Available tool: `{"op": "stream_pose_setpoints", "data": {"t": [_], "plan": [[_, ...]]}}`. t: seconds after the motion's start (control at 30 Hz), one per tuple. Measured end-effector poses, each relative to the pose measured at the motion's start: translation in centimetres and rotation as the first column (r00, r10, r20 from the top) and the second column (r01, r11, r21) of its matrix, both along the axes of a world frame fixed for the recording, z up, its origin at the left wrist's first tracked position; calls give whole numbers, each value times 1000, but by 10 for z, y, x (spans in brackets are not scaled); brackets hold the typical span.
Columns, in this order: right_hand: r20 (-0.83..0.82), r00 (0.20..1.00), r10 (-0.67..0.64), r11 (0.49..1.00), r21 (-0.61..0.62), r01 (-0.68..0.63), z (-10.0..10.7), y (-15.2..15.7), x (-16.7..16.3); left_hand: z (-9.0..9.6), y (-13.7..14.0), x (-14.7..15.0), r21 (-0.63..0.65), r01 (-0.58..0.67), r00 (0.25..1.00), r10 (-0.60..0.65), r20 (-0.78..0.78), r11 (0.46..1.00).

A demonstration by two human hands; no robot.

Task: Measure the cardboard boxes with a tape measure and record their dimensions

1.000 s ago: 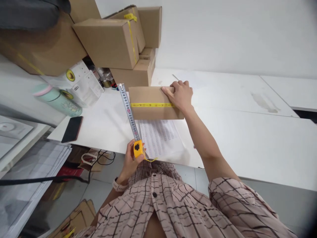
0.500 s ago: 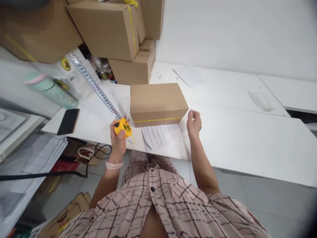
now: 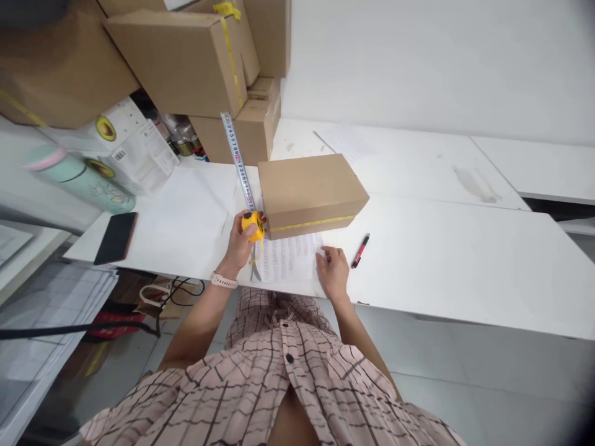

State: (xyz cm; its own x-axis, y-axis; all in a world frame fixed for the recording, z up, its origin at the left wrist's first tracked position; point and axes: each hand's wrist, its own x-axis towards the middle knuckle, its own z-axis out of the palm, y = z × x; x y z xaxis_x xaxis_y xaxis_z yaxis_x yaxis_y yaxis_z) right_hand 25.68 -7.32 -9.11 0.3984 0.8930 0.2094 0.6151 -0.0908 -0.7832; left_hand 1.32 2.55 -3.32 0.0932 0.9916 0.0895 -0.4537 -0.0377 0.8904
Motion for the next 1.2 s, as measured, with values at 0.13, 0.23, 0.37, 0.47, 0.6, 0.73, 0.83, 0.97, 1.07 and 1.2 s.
{"op": "stream_pose_setpoints", "data": {"t": [0.13, 0.23, 0.37, 0.47, 0.6, 0.73, 0.83, 0.97, 1.07, 1.2], "plan": [[-301, 948, -99, 993, 28, 113, 5, 14, 28, -2, -9, -15, -16, -36, 998, 35, -43, 999], [-407, 902, -145, 973, 108, 205, 13, 46, 59, -7, -19, -24, -49, -75, 995, 72, -62, 996], [-524, 852, -15, 984, 145, 107, 24, 92, 79, -16, -26, -20, -132, -117, 993, 113, -42, 984], [-556, 828, 74, 987, 162, 20, 27, 104, 71, -20, -25, -16, -125, -113, 993, 107, -57, 986], [-564, 812, 152, 982, 179, -60, 27, 94, 49, -23, -21, -16, -94, -94, 989, 82, -122, 991], [-577, 810, 103, 985, 170, -4, 17, 79, 38, -14, -32, -24, -39, -159, 969, 149, -195, 986], [-528, 849, 16, 990, 126, 60, 4, 66, 37, 2, -56, -36, 142, -145, 916, 187, -356, 979], [-404, 914, -39, 991, 98, 86, -8, 43, 32, 21, -89, -47, 236, 114, 629, 113, -769, 965], [-340, 940, -42, 992, 99, 80, -8, 25, 28, 23, -96, -44, 187, 267, 355, 83, -931, 945], [-305, 952, -11, 995, 96, 42, -3, 12, 27, 16, -91, -36, 131, 360, 208, 58, -976, 923]]}}
